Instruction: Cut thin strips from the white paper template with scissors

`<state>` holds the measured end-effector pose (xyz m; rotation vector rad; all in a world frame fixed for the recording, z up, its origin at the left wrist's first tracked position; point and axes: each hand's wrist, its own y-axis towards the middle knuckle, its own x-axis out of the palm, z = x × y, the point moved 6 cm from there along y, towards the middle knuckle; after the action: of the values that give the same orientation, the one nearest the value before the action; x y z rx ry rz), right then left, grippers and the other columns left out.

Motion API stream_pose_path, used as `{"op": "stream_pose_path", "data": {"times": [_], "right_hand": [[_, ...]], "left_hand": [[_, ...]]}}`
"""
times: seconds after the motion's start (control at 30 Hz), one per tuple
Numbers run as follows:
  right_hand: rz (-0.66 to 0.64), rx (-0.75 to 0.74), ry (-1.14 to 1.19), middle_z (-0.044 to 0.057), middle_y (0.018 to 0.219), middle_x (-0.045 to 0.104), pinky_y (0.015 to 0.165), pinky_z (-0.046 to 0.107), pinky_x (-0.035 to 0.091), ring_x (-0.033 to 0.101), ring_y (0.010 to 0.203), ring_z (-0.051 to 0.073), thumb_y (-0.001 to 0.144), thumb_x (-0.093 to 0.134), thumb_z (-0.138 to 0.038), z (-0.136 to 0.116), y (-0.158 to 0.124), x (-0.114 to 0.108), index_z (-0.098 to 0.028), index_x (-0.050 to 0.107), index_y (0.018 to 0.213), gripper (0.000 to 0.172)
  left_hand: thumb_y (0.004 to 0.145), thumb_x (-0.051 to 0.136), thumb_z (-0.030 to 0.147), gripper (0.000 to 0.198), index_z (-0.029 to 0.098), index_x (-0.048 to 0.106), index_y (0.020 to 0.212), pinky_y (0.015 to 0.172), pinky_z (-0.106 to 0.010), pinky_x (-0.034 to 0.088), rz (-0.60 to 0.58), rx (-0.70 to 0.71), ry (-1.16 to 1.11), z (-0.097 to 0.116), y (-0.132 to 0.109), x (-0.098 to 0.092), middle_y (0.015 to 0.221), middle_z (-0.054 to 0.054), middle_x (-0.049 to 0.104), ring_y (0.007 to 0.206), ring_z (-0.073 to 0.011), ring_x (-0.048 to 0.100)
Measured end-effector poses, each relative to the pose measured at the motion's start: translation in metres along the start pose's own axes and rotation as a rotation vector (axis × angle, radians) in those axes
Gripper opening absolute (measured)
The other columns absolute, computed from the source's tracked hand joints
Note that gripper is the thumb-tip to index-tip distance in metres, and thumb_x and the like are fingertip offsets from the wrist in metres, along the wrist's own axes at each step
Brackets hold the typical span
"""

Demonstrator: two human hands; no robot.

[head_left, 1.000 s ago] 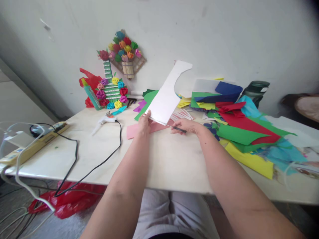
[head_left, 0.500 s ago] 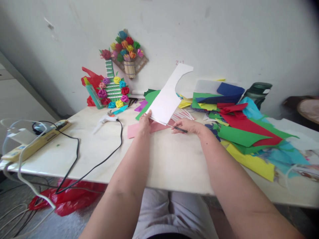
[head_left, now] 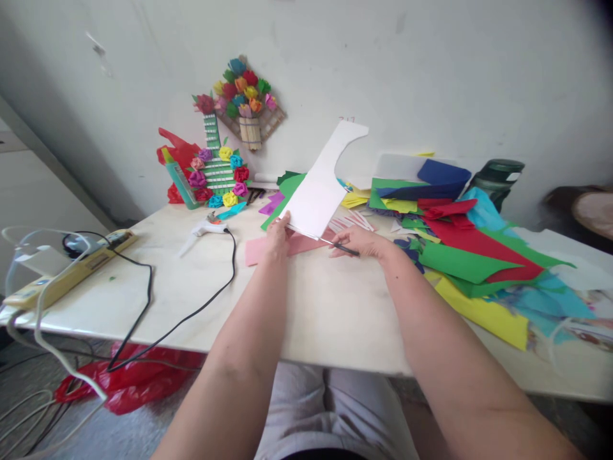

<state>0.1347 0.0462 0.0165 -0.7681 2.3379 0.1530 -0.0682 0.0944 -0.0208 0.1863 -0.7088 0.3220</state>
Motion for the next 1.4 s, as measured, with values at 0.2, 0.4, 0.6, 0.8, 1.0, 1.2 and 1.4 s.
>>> {"op": "stream_pose_path", "data": {"times": [0.2, 0.4, 0.6, 0.8, 1.0, 1.2, 1.4], "right_hand": [[0.008, -0.006, 0.023, -0.004, 0.051, 0.051, 0.039, 0.019, 0.027, 0.038, 0.042, 0.005, 0.053, 0.075, -0.052, -0.003, -0.001, 0.000, -0.014, 0.065, 0.079, 0.047], [0.005, 0.017, 0.035, -0.005, 0.048, 0.049, 0.038, 0.019, 0.030, 0.041, 0.041, 0.006, 0.055, 0.075, -0.051, 0.001, 0.000, 0.001, -0.015, 0.066, 0.080, 0.045], [-0.006, 0.014, 0.074, -0.004, 0.046, 0.049, 0.039, 0.019, 0.033, 0.042, 0.040, 0.006, 0.058, 0.073, -0.050, 0.007, 0.002, 0.002, -0.015, 0.066, 0.079, 0.042], [-0.003, 0.009, 0.064, -0.004, 0.045, 0.049, 0.036, 0.019, 0.031, 0.041, 0.039, 0.006, 0.059, 0.073, -0.051, 0.007, 0.004, 0.005, -0.014, 0.066, 0.077, 0.041], [0.014, 0.034, 0.074, -0.004, 0.046, 0.047, 0.036, 0.019, 0.030, 0.041, 0.039, 0.006, 0.058, 0.072, -0.055, 0.005, 0.005, 0.008, -0.014, 0.063, 0.074, 0.044], [0.026, 0.028, 0.058, -0.006, 0.045, 0.044, 0.037, 0.019, 0.027, 0.037, 0.039, 0.005, 0.059, 0.071, -0.051, 0.004, 0.006, 0.008, -0.014, 0.064, 0.076, 0.041], [0.046, 0.028, 0.047, -0.006, 0.046, 0.044, 0.039, 0.020, 0.026, 0.035, 0.040, 0.004, 0.060, 0.070, -0.049, -0.002, 0.003, 0.007, -0.013, 0.066, 0.076, 0.039]], "left_hand": [[0.065, 0.073, 0.022, 0.022, 0.013, 0.061, 0.081, 0.073, -0.032, 0.053, -0.013, 0.003, -0.003, 0.000, 0.000, 0.000, 0.083, -0.007, 0.068, 0.080, -0.0189, 0.065], [0.065, 0.073, 0.023, 0.022, 0.013, 0.061, 0.081, 0.073, -0.032, 0.052, -0.021, 0.000, 0.004, 0.001, -0.003, 0.002, 0.083, -0.007, 0.068, 0.081, -0.0192, 0.065], [0.066, 0.073, 0.021, 0.020, 0.014, 0.060, 0.079, 0.075, -0.032, 0.051, -0.001, -0.019, -0.001, 0.005, -0.011, 0.007, 0.079, -0.006, 0.067, 0.079, -0.0180, 0.065], [0.064, 0.073, 0.021, 0.020, 0.014, 0.059, 0.076, 0.070, -0.029, 0.050, 0.002, -0.004, 0.014, 0.003, -0.012, 0.008, 0.078, -0.005, 0.067, 0.076, -0.0168, 0.063], [0.063, 0.074, 0.021, 0.020, 0.014, 0.057, 0.071, 0.071, -0.028, 0.049, -0.032, 0.012, 0.003, 0.006, -0.016, 0.014, 0.073, -0.004, 0.065, 0.071, -0.0150, 0.062], [0.063, 0.074, 0.023, 0.021, 0.014, 0.058, 0.074, 0.069, -0.028, 0.049, -0.001, 0.004, 0.028, 0.003, -0.011, 0.009, 0.074, -0.004, 0.066, 0.074, -0.0160, 0.063], [0.068, 0.069, 0.020, 0.014, 0.013, 0.059, 0.075, 0.067, -0.028, 0.050, 0.010, 0.000, 0.030, 0.004, -0.011, 0.009, 0.081, -0.007, 0.067, 0.075, -0.0169, 0.063]]}}
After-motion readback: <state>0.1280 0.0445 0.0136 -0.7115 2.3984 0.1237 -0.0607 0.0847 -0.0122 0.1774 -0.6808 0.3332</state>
